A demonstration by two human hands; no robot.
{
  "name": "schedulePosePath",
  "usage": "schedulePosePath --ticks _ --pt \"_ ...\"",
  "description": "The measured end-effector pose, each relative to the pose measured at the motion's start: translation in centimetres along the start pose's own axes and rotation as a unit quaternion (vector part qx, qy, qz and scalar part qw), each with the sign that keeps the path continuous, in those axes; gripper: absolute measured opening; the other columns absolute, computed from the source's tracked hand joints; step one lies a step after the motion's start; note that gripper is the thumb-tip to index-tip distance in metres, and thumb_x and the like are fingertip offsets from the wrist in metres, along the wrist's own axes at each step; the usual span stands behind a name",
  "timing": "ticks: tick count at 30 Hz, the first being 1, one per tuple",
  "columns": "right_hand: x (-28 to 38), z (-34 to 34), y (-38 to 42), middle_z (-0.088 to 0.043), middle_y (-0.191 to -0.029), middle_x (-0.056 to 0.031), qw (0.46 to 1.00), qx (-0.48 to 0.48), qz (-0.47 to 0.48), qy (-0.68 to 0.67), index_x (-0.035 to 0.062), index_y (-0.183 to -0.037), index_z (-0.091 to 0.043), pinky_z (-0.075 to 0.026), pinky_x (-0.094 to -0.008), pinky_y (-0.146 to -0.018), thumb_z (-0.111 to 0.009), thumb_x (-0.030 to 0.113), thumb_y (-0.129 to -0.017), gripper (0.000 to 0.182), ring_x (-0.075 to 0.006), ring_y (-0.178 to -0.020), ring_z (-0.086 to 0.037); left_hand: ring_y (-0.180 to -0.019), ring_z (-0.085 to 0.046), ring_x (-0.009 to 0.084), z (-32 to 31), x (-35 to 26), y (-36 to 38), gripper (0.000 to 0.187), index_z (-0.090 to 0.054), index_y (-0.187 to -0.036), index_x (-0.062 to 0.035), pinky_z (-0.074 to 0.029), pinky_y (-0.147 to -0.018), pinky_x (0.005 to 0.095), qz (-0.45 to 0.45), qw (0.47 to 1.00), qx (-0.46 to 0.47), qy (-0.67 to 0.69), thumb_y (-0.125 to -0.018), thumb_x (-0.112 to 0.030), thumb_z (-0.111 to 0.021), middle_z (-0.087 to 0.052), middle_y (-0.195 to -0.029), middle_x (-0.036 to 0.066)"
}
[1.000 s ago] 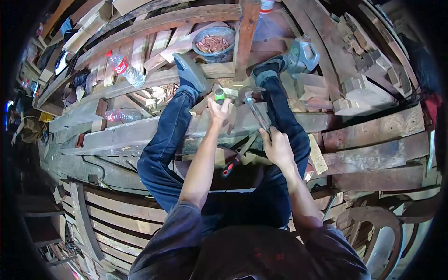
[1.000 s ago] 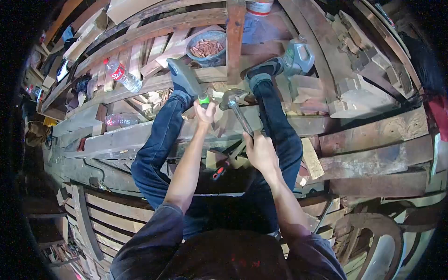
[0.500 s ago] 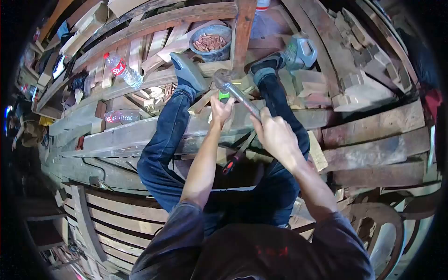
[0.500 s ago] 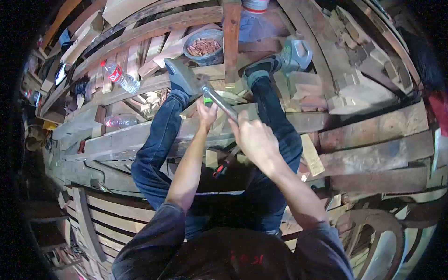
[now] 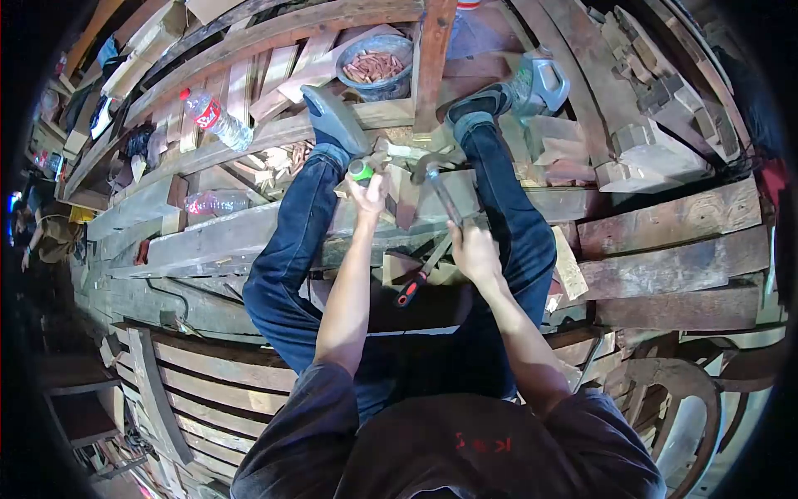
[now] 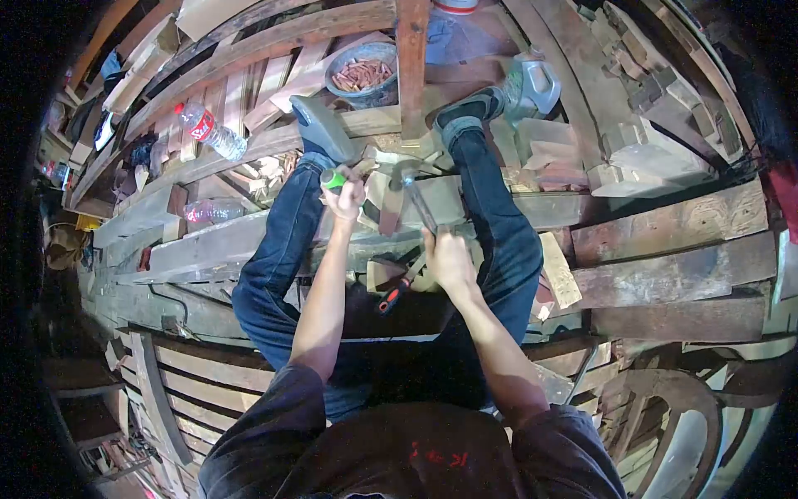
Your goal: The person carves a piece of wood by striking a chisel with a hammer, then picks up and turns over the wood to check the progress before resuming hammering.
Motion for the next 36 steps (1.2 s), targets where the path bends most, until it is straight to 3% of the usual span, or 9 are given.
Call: schedulePosePath --ticks 5,9,14,19,23,26,28,31,36 --pt "-2.6 -6.3 -1.2 -0.066 -0.088 -0.0322 0.995 0.089 -0.045 0.025 -0.0052 -0.101 -0.063 -0.054 -0.0537 -0.079 -0.048 0.040 -0.097 0.048 -0.0471 -0.088 -0.065 -0.039 -0.033 0.0094 -0.6 -2.1 1.2 0.014 -0.040 -0.072 -0.0042 -0.027 -0.037 0.0249 -0.005 0.998 0.060 0.028 -0.072 -0.005 -0.054 -0.039 -0.053 0.003" --pt "-3.3 -7.1 -1.1 -0.065 -0.088 -0.0327 0.996 0.066 -0.061 0.022 -0.0043 -0.095 -0.065 -0.054 -0.0536 -0.078 -0.049 0.039 -0.097 0.046 -0.0475 -0.087 -0.065 -0.038 -0.033 0.0113 1.6 -3.9 2.0 0.012 -0.041 -0.072 -0.0036 -0.028 -0.037 0.0261 -0.052 0.998 -0.016 0.035 -0.069 -0.002 -0.053 -0.039 -0.054 0.004" --pt "-3.8 -7.8 -1.6 -0.062 -0.079 -0.0354 0.998 0.055 -0.019 0.016 -0.0066 -0.098 -0.061 -0.052 -0.0573 -0.073 -0.050 0.038 -0.097 0.046 -0.0493 -0.082 -0.063 -0.038 -0.035 0.0090 1.5 -7.5 1.6 0.011 -0.043 -0.075 -0.0014 -0.029 -0.037 0.0243 -0.010 0.999 0.017 0.025 -0.079 -0.003 -0.052 -0.039 -0.052 0.002" --pt "-3.9 -7.5 -2.2 -0.063 -0.080 -0.0317 0.999 0.042 0.009 -0.029 -0.0034 -0.094 -0.063 -0.051 -0.0543 -0.071 -0.053 0.037 -0.096 0.042 -0.0468 -0.083 -0.064 -0.036 -0.038 0.0071 3.9 -3.9 2.5 0.005 -0.060 -0.088 -0.0037 -0.027 -0.033 0.0254 0.188 0.953 0.013 -0.238 -0.084 -0.005 -0.063 -0.048 -0.054 -0.002" --pt "-5.1 -5.9 -1.6 -0.062 -0.077 -0.0279 0.995 0.002 0.020 -0.097 -0.0029 -0.089 -0.063 -0.047 -0.0483 -0.065 -0.055 0.036 -0.096 0.040 -0.0474 -0.078 -0.062 -0.058 -0.058 0.0140 6.0 -0.9 3.4 0.019 -0.064 -0.086 -0.0010 -0.046 -0.055 0.0310 0.117 0.885 0.080 -0.443 -0.075 -0.012 -0.073 -0.060 -0.065 0.004" --pt "-7.1 -5.6 -1.4 -0.056 -0.057 -0.0163 0.996 -0.017 0.007 -0.086 -0.0017 -0.089 -0.062 -0.045 -0.0416 -0.051 -0.053 0.035 -0.098 0.039 -0.0250 -0.051 -0.059 -0.068 -0.062 0.0191 7.6 1.5 4.5 0.024 -0.065 -0.090 0.0009 -0.049 -0.067 0.0344 0.168 0.855 0.068 -0.486 -0.073 -0.015 -0.075 -0.064 -0.071 0.008" --pt "-8.2 -6.6 -0.9 -0.042 -0.052 0.0012 0.964 0.062 -0.100 -0.240 0.0067 -0.078 -0.053 -0.031 -0.0281 -0.034 -0.052 0.040 -0.100 0.040 -0.0073 -0.040 -0.038 -0.080 -0.068 0.0300 8.5 3.0 4.9 0.032 -0.066 -0.095 0.0020 -0.051 -0.074 0.0395 0.185 0.833 0.075 -0.516 -0.073 -0.020 -0.076 -0.069 -0.083 0.018" --pt "-8.0 -7.0 1.3 -0.037 -0.054 0.0060 0.872 0.134 -0.226 -0.413 0.0143 -0.071 -0.042 -0.024 -0.0228 -0.031 -0.053 0.043 -0.099 0.042 -0.0038 -0.037 -0.028 -0.097 -0.065 0.0423 8.1 3.3 5.7 0.040 -0.066 -0.098 0.0043 -0.051 -0.081 0.0452 0.225 0.779 0.068 -0.581 -0.075 -0.026 -0.076 -0.067 -0.094 0.029" --pt "-9.7 -8.1 2.2 -0.035 -0.053 0.0068 0.847 0.152 -0.257 -0.440 0.0147 -0.070 -0.042 -0.021 -0.0233 -0.033 -0.052 0.042 -0.099 0.041 -0.0035 -0.037 -0.029 -0.097 -0.064 0.0458 7.3 4.2 7.0 0.053 -0.056 -0.114 0.0054 -0.051 -0.084 0.0491 0.267 0.749 0.071 -0.602 -0.073 -0.022 -0.075 -0.066 -0.096 0.031"
Point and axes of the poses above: each hand's wrist, its own y-axis away from the middle knuckle, its own z-axis out of the back of the hand, x = y × z, the point moved 10 cm from there along -y, towards the middle knuckle
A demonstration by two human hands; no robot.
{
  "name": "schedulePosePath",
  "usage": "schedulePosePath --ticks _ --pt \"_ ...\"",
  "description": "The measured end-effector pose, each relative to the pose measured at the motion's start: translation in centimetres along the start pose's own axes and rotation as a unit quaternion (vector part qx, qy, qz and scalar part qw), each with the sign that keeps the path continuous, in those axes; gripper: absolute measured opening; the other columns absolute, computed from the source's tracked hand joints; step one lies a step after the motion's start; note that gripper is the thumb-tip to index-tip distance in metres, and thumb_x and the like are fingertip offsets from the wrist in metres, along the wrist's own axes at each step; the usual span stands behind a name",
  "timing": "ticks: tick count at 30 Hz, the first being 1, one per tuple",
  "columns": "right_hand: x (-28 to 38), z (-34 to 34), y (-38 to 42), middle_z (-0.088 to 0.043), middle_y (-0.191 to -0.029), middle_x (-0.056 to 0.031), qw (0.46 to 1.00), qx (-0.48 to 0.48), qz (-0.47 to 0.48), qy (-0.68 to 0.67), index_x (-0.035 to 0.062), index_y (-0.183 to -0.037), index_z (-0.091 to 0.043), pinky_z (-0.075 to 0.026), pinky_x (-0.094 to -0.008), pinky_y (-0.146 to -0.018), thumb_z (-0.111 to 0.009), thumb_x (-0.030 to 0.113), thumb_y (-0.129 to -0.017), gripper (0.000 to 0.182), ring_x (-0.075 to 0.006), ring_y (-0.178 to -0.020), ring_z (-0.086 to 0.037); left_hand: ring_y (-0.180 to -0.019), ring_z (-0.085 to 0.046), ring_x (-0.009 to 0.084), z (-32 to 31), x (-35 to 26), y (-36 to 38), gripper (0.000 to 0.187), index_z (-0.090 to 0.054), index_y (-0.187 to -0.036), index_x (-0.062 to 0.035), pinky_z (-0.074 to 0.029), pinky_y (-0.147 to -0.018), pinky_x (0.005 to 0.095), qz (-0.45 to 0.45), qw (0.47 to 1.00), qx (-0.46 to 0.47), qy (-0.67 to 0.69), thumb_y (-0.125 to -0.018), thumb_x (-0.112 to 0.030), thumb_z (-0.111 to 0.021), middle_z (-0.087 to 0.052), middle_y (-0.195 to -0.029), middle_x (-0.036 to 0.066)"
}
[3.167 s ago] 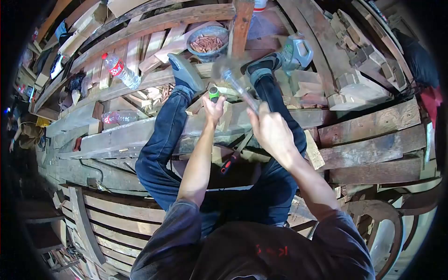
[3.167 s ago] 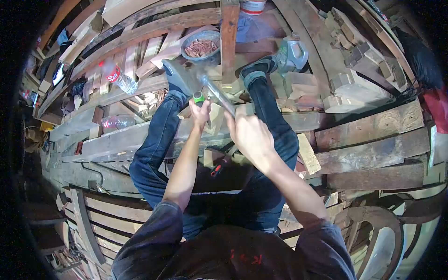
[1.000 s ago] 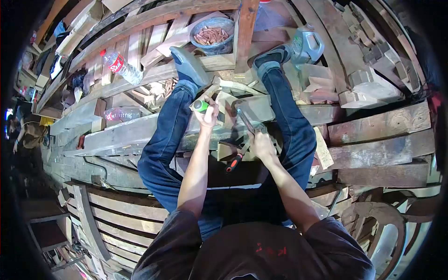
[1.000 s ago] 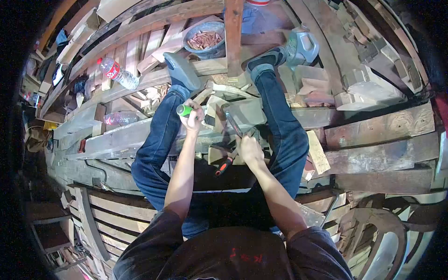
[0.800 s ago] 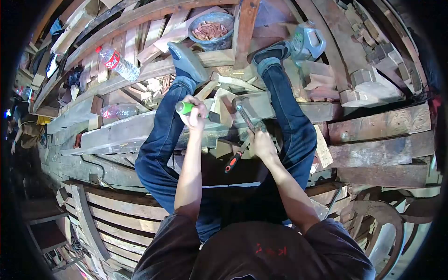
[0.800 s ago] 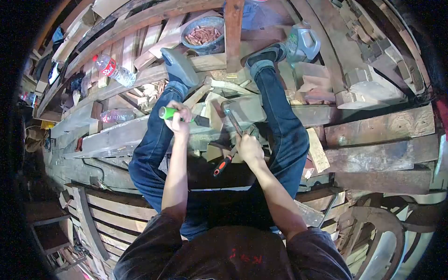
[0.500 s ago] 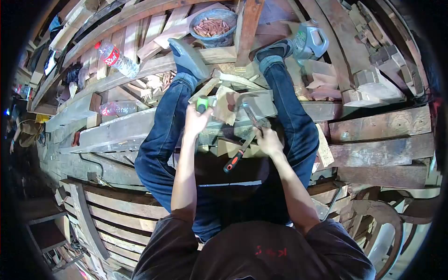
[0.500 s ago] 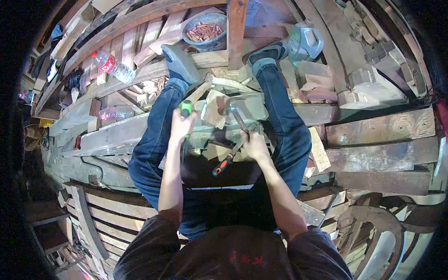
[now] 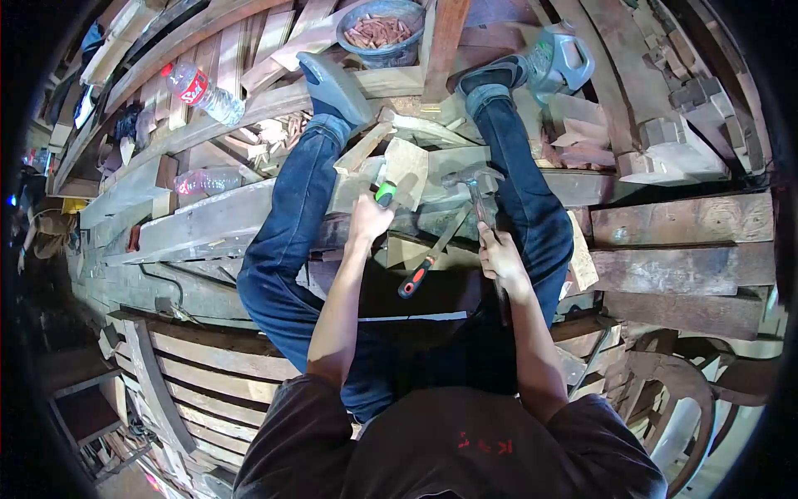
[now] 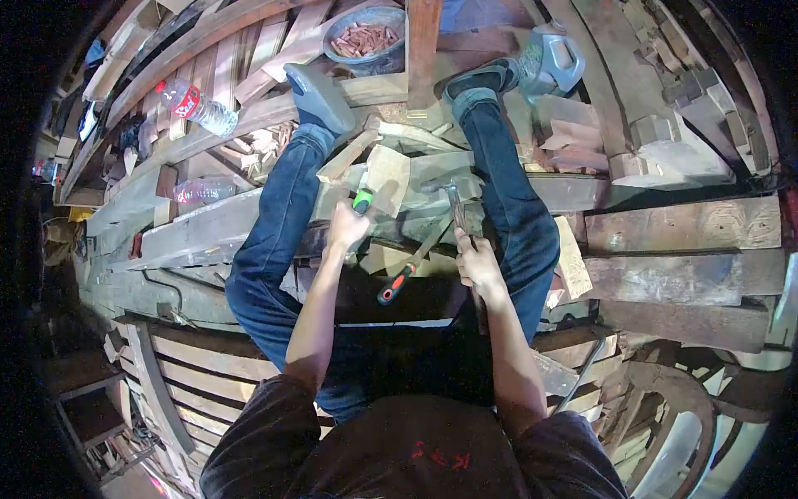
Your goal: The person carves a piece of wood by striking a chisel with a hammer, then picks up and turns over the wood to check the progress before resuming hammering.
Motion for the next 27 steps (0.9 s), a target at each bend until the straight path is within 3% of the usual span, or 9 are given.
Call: schedulePosePath --ticks 2,6,7,10,11,15,19,22,27 --pt "-0.2 0.1 -0.3 -0.034 -0.052 0.0075 1.000 0.003 0.003 -0.011 0.0140 -0.071 -0.042 -0.022 -0.0245 -0.033 -0.052 0.041 -0.099 0.041 -0.0044 -0.037 -0.029 -0.097 -0.063 0.0463 0.0 0.1 -0.2 0.060 -0.050 -0.121 0.0056 -0.051 -0.085 0.0493 -0.033 0.997 -0.050 0.045 -0.073 -0.019 -0.076 -0.066 -0.097 0.030" --pt "-0.5 0.4 -0.5 -0.034 -0.052 0.0075 1.000 0.005 0.000 -0.024 0.0149 -0.068 -0.041 -0.023 -0.0241 -0.033 -0.053 0.041 -0.099 0.042 -0.0042 -0.037 -0.030 -0.100 -0.063 0.0457 0.6 -2.1 0.3 0.065 -0.047 -0.133 -0.0070 -0.052 -0.088 0.0476 -0.111 0.991 -0.043 0.062 -0.074 -0.014 -0.074 -0.065 -0.106 0.029" --pt "-0.6 0.5 -0.6 -0.034 -0.052 0.0075 1.000 0.004 0.000 -0.027 0.0153 -0.069 -0.041 -0.022 -0.0239 -0.033 -0.053 0.041 -0.099 0.041 -0.0038 -0.037 -0.029 -0.101 -0.063 0.0445 0.5 -2.1 0.4 0.069 -0.046 -0.139 -0.0153 -0.052 -0.090 0.0465 -0.124 0.989 -0.041 0.066 -0.075 -0.016 -0.074 -0.065 -0.109 0.027" --pt "-0.9 0.6 -0.6 -0.035 -0.052 0.0076 0.999 0.000 -0.002 -0.032 0.0160 -0.070 -0.042 -0.021 -0.0234 -0.033 -0.053 0.041 -0.099 0.040 -0.0032 -0.037 -0.028 -0.101 -0.064 0.0429 -0.9 -1.5 0.7 0.069 -0.047 -0.140 -0.0158 -0.051 -0.091 0.0461 -0.072 0.997 0.008 -0.011 -0.076 -0.023 -0.074 -0.066 -0.110 0.025" --pt "-0.9 0.6 -0.7 -0.035 -0.052 0.0076 0.999 0.000 -0.001 -0.032 0.0160 -0.070 -0.042 -0.021 -0.0234 -0.033 -0.054 0.041 -0.098 0.040 -0.0032 -0.037 -0.028 -0.100 -0.064 0.0415 -1.4 -0.9 0.5 0.063 -0.051 -0.136 -0.0166 -0.052 -0.089 0.0478 -0.121 0.992 -0.032 -0.015 -0.078 -0.030 -0.073 -0.067 -0.107 0.024" --pt "-1.7 0.9 -1.2 -0.035 -0.052 0.0073 0.999 -0.002 -0.014 -0.038 0.0156 -0.070 -0.042 -0.021 -0.0238 -0.033 -0.056 0.040 -0.097 0.039 -0.0036 -0.037 -0.028 -0.095 -0.066 0.0420 -2.2 -0.8 0.5 0.054 -0.056 -0.129 -0.0168 -0.054 -0.081 0.0505 -0.087 0.994 0.006 -0.062 -0.080 -0.033 -0.071 -0.068 -0.102 0.023" --pt "-2.1 1.1 -1.6 -0.036 -0.051 0.0071 0.999 -0.007 -0.014 -0.038 0.0158 -0.070 -0.043 -0.022 -0.0238 -0.032 -0.056 0.039 -0.097 0.038 -0.0038 -0.035 -0.030 -0.091 -0.067 0.0420 -2.0 -0.9 1.2 0.052 -0.059 -0.125 -0.0186 -0.054 -0.080 0.0508 -0.061 0.994 -0.001 -0.089 -0.076 -0.028 -0.073 -0.069 -0.096 0.024" --pt "-2.3 1.1 -1.9 -0.037 -0.051 0.0070 0.999 -0.002 -0.014 -0.035 0.0160 -0.071 -0.043 -0.023 -0.0236 -0.032 -0.056 0.038 -0.097 0.037 -0.0038 -0.035 -0.031 -0.098 -0.065 0.0422 -1.7 -1.8 1.9 0.059 -0.055 -0.132 -0.0125 -0.052 -0.086 0.0482 -0.051 0.994 0.028 -0.090 -0.076 -0.021 -0.072 -0.067 -0.102 0.025" --pt "-2.3 1.2 -1.9 -0.036 -0.051 0.0066 0.999 -0.006 -0.023 -0.035 0.0156 -0.070 -0.042 -0.023 -0.0245 -0.032 -0.056 0.038 -0.096 0.038 -0.0044 -0.036 -0.030 -0.095 -0.065 0.0415 -1.5 -1.5 1.5 0.056 -0.057 -0.130 -0.0182 -0.053 -0.083 0.0494 -0.055 0.994 -0.008 -0.098 -0.076 -0.019 -0.073 -0.068 -0.099 0.023"
Point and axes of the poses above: each hand's wrist, its own y-axis away from the middle knuckle, its own z-axis out of the back of the hand, x = y × z, the point moved 10 cm from there along -y, towards the middle knuckle
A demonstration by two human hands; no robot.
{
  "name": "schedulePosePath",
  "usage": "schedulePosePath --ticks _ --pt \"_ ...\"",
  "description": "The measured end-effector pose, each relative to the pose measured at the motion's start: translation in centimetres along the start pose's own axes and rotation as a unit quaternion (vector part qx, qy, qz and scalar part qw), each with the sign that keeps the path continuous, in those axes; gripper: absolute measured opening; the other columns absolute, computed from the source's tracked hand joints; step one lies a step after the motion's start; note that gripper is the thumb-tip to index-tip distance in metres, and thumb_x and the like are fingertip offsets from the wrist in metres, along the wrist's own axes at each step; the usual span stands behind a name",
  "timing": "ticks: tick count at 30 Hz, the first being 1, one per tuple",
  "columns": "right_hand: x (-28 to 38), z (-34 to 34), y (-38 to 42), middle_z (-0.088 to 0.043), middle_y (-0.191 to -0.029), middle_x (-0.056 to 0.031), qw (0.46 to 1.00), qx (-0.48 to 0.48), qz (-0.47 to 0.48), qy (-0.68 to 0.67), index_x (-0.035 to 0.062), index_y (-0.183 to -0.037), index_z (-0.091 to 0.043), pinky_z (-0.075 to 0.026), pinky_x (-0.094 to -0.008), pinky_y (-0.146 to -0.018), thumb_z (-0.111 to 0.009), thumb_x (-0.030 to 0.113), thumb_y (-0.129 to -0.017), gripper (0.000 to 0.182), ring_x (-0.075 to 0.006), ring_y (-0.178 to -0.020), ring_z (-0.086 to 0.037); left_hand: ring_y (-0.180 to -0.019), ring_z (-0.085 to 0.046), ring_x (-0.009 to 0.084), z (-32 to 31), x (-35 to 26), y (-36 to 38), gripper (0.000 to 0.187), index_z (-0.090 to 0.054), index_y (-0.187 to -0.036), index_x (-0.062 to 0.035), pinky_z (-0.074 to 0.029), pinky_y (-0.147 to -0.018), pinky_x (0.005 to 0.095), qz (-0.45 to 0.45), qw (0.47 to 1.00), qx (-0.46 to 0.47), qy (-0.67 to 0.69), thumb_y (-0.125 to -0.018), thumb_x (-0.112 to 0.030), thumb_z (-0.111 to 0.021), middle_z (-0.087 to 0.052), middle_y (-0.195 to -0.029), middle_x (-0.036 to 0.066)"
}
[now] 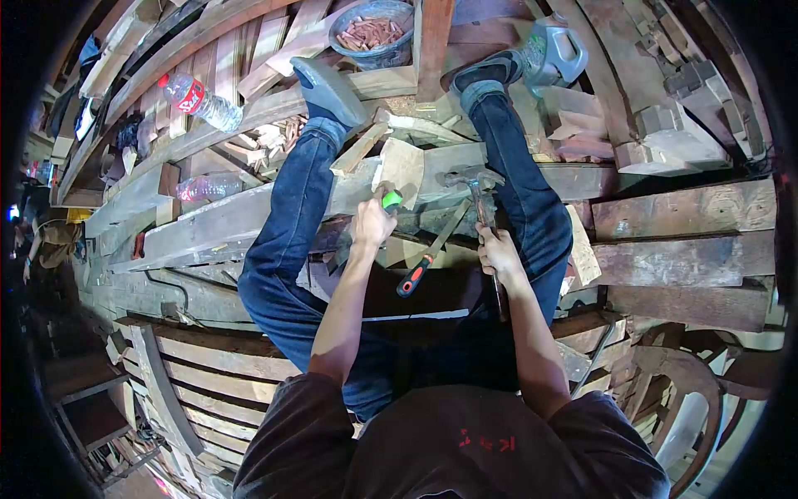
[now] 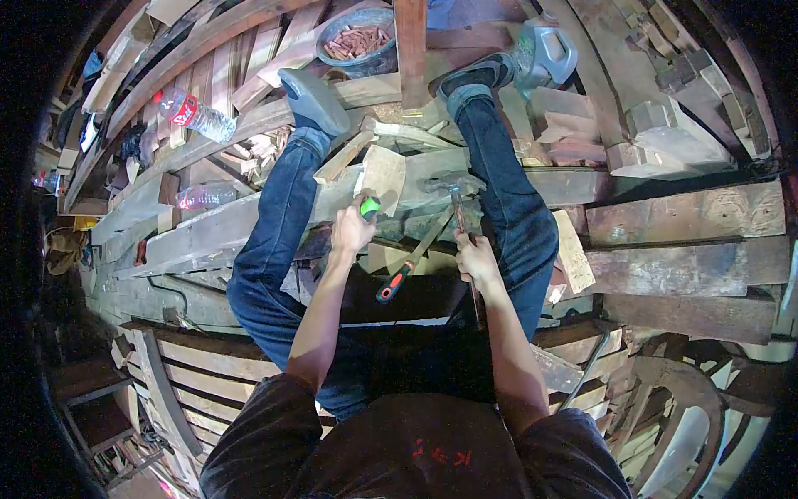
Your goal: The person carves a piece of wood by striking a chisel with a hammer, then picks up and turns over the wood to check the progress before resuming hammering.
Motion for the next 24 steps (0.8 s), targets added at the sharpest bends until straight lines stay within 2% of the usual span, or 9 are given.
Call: schedulePosePath --ticks 2,5,8,11,12,16,19,23,24 --pt "0.3 -0.1 0.2 -0.036 -0.052 0.0056 1.000 -0.001 0.009 0.001 0.0147 -0.068 -0.040 -0.023 -0.0261 -0.033 -0.055 0.037 -0.097 0.040 -0.0055 -0.037 -0.030 -0.095 -0.065 0.0415 0.0 0.1 0.0 0.055 -0.058 -0.129 -0.0192 -0.053 -0.082 0.0495 0.001 1.000 -0.003 -0.001 -0.076 -0.018 -0.073 -0.068 -0.098 0.023" --pt "0.0 0.0 0.0 -0.034 -0.050 0.0077 1.000 -0.007 0.007 -0.007 0.0163 -0.069 -0.042 -0.022 -0.0240 -0.032 -0.056 0.037 -0.096 0.037 -0.0038 -0.035 -0.029 -0.094 -0.065 0.0414 0.2 -0.4 0.4 0.051 -0.059 -0.127 -0.0199 -0.053 -0.080 0.0496 0.001 1.000 -0.007 0.006 -0.078 -0.021 -0.072 -0.068 -0.097 0.024" --pt "-0.2 0.0 -0.1 -0.037 -0.054 0.0050 1.000 -0.001 0.000 -0.002 0.0139 -0.068 -0.040 -0.023 -0.0256 -0.033 -0.057 0.039 -0.096 0.041 -0.0055 -0.037 -0.031 -0.092 -0.066 0.0416 0.3 -1.9 1.1 0.048 -0.059 -0.126 -0.0207 -0.054 -0.077 0.0499 -0.009 0.999 0.014 -0.028 -0.079 -0.025 -0.071 -0.068 -0.094 0.024" --pt "0.1 -0.1 0.1 -0.035 -0.052 0.0062 1.000 -0.003 -0.002 0.003 0.0156 -0.067 -0.039 -0.022 -0.0255 -0.032 -0.056 0.039 -0.096 0.041 -0.0051 -0.036 -0.030 -0.089 -0.067 0.0422 -0.1 -2.6 0.9 0.045 -0.060 -0.123 -0.0202 -0.054 -0.074 0.0508 -0.055 0.998 -0.016 0.020 -0.080 -0.028 -0.070 -0.069 -0.091 0.023" --pt "0.1 0.0 0.2 -0.035 -0.052 0.0066 1.000 0.000 0.000 0.001 0.0160 -0.067 -0.038 -0.022 -0.0254 -0.032 -0.056 0.039 -0.096 0.041 -0.0049 -0.036 -0.030 -0.087 -0.067 0.0427 -0.4 -2.4 0.8 0.041 -0.060 -0.118 -0.0170 -0.054 -0.072 0.0513 -0.024 1.000 0.003 -0.011 -0.080 -0.028 -0.071 -0.069 -0.089 0.023" --pt "0.1 -0.2 0.2 -0.033 -0.051 0.0079 1.000 0.000 -0.002 -0.005 0.0171 -0.066 -0.037 -0.021 -0.0248 -0.032 -0.056 0.038 -0.097 0.042 -0.0041 -0.036 -0.028 -0.087 -0.067 0.0426 -0.2 -2.6 0.8 0.040 -0.059 -0.113 -0.0144 -0.054 -0.072 0.0507 -0.018 1.000 0.005 -0.010 -0.078 -0.027 -0.072 -0.069 -0.090 0.022" --pt "0.1 -0.2 0.2 -0.032 -0.051 0.0085 1.000 0.007 -0.004 -0.006 0.0175 -0.067 -0.037 -0.021 -0.0241 -0.032 -0.055 0.038 -0.097 0.041 -0.0035 -0.036 -0.029 -0.087 -0.067 0.0423 -0.3 -2.7 0.5 0.042 -0.059 -0.115 -0.0154 -0.054 -0.072 0.0499 -0.031 0.999 0.019 0.008 -0.078 -0.028 -0.073 -0.070 -0.091 0.023" --pt "0.6 -0.5 0.5 -0.032 -0.051 0.0090 1.000 0.013 -0.009 -0.006 0.0179 -0.069 -0.038 -0.021 -0.0236 -0.032 -0.054 0.038 -0.097 0.039 -0.0033 -0.035 -0.029 -0.085 -0.067 0.0430 -0.2 -4.1 -0.1 0.057 -0.055 -0.128 -0.0151 -0.055 -0.072 0.0493 -0.056 0.998 0.011 0.027 -0.077 -0.028 -0.074 -0.069 -0.093 0.022" --pt "0.3 -0.4 0.3 -0.033 -0.051 0.0091 1.000 0.013 -0.021 -0.006 0.0176 -0.070 -0.039 -0.021 -0.0247 -0.032 -0.055 0.038 -0.097 0.037 -0.0038 -0.035 -0.029 -0.084 -0.067 0.0426 -0.4 -4.7 -0.4 0.060 -0.053 -0.132 -0.0128 -0.055 -0.074 0.0493 -0.066 0.997 0.036 0.026 -0.077 -0.027 -0.074 -0.069 -0.092 0.023"
Point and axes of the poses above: each hand's wrist, its own y-axis away from the middle knuckle, its own z-axis out of the back of the hand, x = y × z, the point moved 10 cm from there along -y, towards the middle knuckle
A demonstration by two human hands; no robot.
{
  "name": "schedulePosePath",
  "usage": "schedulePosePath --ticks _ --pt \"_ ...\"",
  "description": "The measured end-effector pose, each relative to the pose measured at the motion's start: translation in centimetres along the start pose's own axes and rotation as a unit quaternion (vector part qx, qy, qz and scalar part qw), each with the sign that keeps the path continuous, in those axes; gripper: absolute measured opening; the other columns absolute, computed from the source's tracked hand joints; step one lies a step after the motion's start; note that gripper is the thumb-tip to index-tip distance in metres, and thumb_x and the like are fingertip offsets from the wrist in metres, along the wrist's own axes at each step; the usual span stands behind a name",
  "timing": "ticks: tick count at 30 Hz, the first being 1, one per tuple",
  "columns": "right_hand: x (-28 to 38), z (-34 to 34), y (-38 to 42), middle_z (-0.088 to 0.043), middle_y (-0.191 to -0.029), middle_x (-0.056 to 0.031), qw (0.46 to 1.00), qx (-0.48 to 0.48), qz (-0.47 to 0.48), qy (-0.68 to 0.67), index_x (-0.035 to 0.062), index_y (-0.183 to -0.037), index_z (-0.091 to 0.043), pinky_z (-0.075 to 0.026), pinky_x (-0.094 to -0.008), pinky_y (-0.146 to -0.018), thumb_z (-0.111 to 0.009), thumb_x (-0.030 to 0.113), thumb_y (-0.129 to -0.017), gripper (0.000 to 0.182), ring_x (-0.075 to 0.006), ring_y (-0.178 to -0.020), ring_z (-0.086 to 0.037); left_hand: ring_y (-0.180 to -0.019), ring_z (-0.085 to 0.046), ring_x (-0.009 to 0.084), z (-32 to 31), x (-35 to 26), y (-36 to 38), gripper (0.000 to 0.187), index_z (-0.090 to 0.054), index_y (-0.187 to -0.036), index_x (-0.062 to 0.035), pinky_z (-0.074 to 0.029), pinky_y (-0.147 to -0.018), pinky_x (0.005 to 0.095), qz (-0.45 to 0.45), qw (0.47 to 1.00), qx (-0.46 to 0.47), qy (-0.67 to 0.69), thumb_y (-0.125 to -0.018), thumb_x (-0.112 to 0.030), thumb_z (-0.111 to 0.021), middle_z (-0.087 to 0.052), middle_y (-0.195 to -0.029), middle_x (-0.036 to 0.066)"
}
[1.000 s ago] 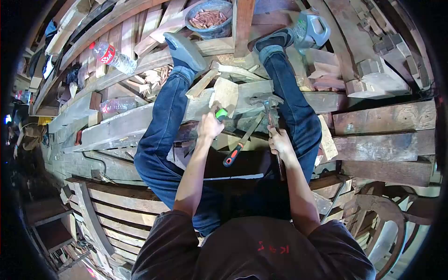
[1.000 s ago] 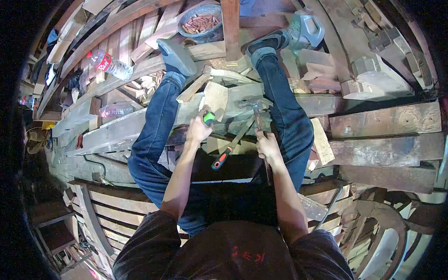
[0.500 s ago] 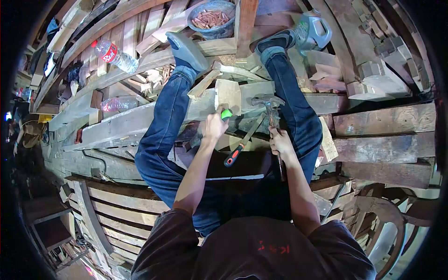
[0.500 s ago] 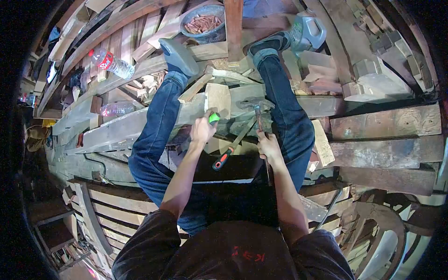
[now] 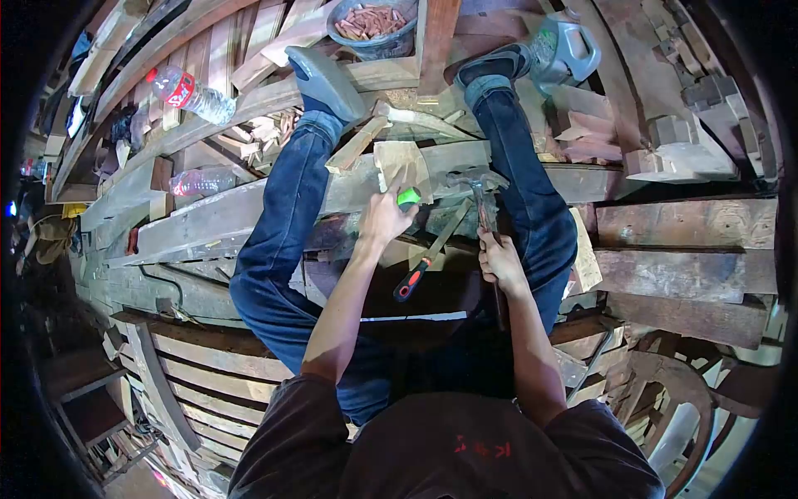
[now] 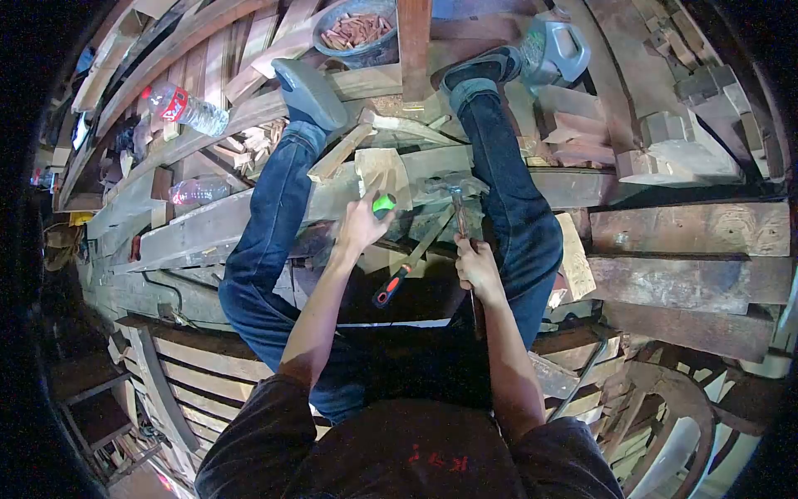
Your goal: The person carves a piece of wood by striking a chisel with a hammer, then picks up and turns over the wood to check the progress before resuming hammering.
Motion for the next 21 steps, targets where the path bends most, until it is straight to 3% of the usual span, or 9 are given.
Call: schedulePosePath --ticks 3,7,11,18,21 --pt "0.1 0.0 -0.2 -0.033 -0.050 0.0083 1.000 -0.006 -0.009 0.004 0.0167 -0.071 -0.040 -0.022 -0.0263 -0.032 -0.056 0.038 -0.096 0.037 -0.0046 -0.034 -0.030 -0.084 -0.067 0.0415 -2.2 -0.3 -1.3 0.054 -0.057 -0.127 -0.0101 -0.055 -0.074 0.0486 -0.064 0.998 0.010 0.001 -0.078 -0.025 -0.073 -0.069 -0.090 0.024" --pt "-0.1 0.3 -0.9 -0.036 -0.050 0.0056 1.000 -0.020 -0.007 0.018 0.0151 -0.072 -0.044 -0.024 -0.0284 -0.032 -0.056 0.039 -0.096 0.036 -0.0076 -0.034 -0.032 -0.083 -0.068 0.0401 -2.4 -0.6 -1.0 0.043 -0.064 -0.116 -0.0078 -0.056 -0.074 0.0467 -0.019 0.999 0.036 -0.036 -0.077 -0.023 -0.073 -0.069 -0.087 0.024" --pt "0.1 0.4 -0.8 -0.038 -0.049 0.0031 0.999 -0.032 -0.018 0.032 0.0124 -0.072 -0.044 -0.026 -0.0289 -0.032 -0.055 0.038 -0.097 0.037 -0.0097 -0.035 -0.038 -0.077 -0.068 0.0383 -2.9 -0.1 -1.2 0.062 -0.051 -0.136 -0.0216 -0.056 -0.069 0.0477 -0.013 0.998 0.043 -0.032 -0.078 -0.025 -0.073 -0.070 -0.082 0.019" --pt "0.6 0.3 -0.5 -0.041 -0.050 0.0021 0.999 -0.026 -0.019 0.038 0.0096 -0.078 -0.049 -0.029 -0.0281 -0.032 -0.054 0.037 -0.097 0.034 -0.0096 -0.035 -0.039 -0.077 -0.068 0.0394 -3.5 -0.3 -1.5 0.071 -0.044 -0.141 -0.0212 -0.056 -0.072 0.0494 -0.029 0.999 0.030 -0.007 -0.077 -0.026 -0.074 -0.070 -0.086 0.018" --pt "0.5 0.4 -0.5 -0.041 -0.051 0.0023 0.999 -0.025 -0.021 0.027 0.0091 -0.081 -0.052 -0.028 -0.0278 -0.032 -0.055 0.036 -0.097 0.032 -0.0091 -0.036 -0.038 -0.078 -0.068 0.0397 -4.1 0.4 -1.9 0.077 -0.040 -0.145 -0.0211 -0.056 -0.073 0.0492 0.008 0.996 0.074 -0.053 -0.076 -0.028 -0.074 -0.071 -0.087 0.018"
Point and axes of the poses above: each hand's wrist, its own y-axis away from the middle knuckle, its own z-axis out of the back of the hand, x = y × z, the point moved 10 cm from there along -y, towards the middle knuckle
